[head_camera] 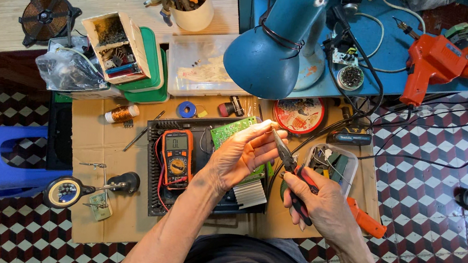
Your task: The person uses pliers to trim excess wire leads from a green circuit board. They then flip the board over and visually inspect both sides under a work lamp.
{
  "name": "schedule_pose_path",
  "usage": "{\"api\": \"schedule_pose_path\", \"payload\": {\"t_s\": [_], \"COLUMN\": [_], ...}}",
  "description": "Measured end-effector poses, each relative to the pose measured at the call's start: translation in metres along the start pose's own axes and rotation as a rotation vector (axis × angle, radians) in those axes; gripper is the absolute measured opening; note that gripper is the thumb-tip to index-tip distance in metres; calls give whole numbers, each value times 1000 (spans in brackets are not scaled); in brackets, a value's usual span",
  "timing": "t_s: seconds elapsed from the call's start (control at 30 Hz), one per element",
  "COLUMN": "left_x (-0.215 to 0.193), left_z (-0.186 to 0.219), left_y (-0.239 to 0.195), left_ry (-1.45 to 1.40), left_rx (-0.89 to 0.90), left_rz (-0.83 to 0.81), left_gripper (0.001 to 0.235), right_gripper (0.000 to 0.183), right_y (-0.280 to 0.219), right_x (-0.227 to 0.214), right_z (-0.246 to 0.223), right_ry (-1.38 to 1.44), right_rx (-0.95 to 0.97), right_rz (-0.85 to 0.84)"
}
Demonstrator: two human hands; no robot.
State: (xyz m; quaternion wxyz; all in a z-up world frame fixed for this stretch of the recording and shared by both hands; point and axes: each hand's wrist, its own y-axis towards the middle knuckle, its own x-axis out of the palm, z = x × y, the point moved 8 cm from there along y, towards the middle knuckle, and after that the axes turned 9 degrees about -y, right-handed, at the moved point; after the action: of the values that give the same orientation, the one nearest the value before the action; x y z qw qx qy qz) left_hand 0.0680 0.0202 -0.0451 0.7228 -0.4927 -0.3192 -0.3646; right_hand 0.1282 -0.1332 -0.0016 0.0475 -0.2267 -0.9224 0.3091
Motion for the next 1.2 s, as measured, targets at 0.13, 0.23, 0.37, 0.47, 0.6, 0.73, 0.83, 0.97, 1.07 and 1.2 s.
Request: {"api": "schedule_pose_path", "payload": {"t_s": [0.13,0.23,0.37,0.47,0.6,0.73,0.83,0.97,1.07,1.2], "left_x": [-5,-8,-11,-14,-15,-16,-17,-16,-15,-13], "left_z": [-1,-3,-8,-9,-8,-8,-10,-12,-14,-14], "left_y": [1,4,9,10,12,13,15,18,19,17], "left_ry": [4,-28,-87,-96,-99,-116,-127,-132,-123,-101], "left_rx": [8,23,35,35,39,20,20,22,26,35], "left_rz": [14,24,48,63,82,74,70,86,82,55], "left_gripper": [31,28,25,25,24,25,24,23,23,23], "right_gripper": [29,30,32,34,36,36,35,35,34,34], "right_y": [1,5,5,4,6,8,10,12,11,9], "right_x": [-1,1,-1,-3,-3,-3,-4,-4,-3,-3], "right_z": [6,8,13,13,11,11,13,16,17,17], "right_ry": [-28,-4,12,22,38,49,70,130,165,149], "right_rx": [-6,-25,6,28,46,39,35,32,36,26], "right_rz": [13,12,22,15,12,1,-14,-30,-33,-19]}}
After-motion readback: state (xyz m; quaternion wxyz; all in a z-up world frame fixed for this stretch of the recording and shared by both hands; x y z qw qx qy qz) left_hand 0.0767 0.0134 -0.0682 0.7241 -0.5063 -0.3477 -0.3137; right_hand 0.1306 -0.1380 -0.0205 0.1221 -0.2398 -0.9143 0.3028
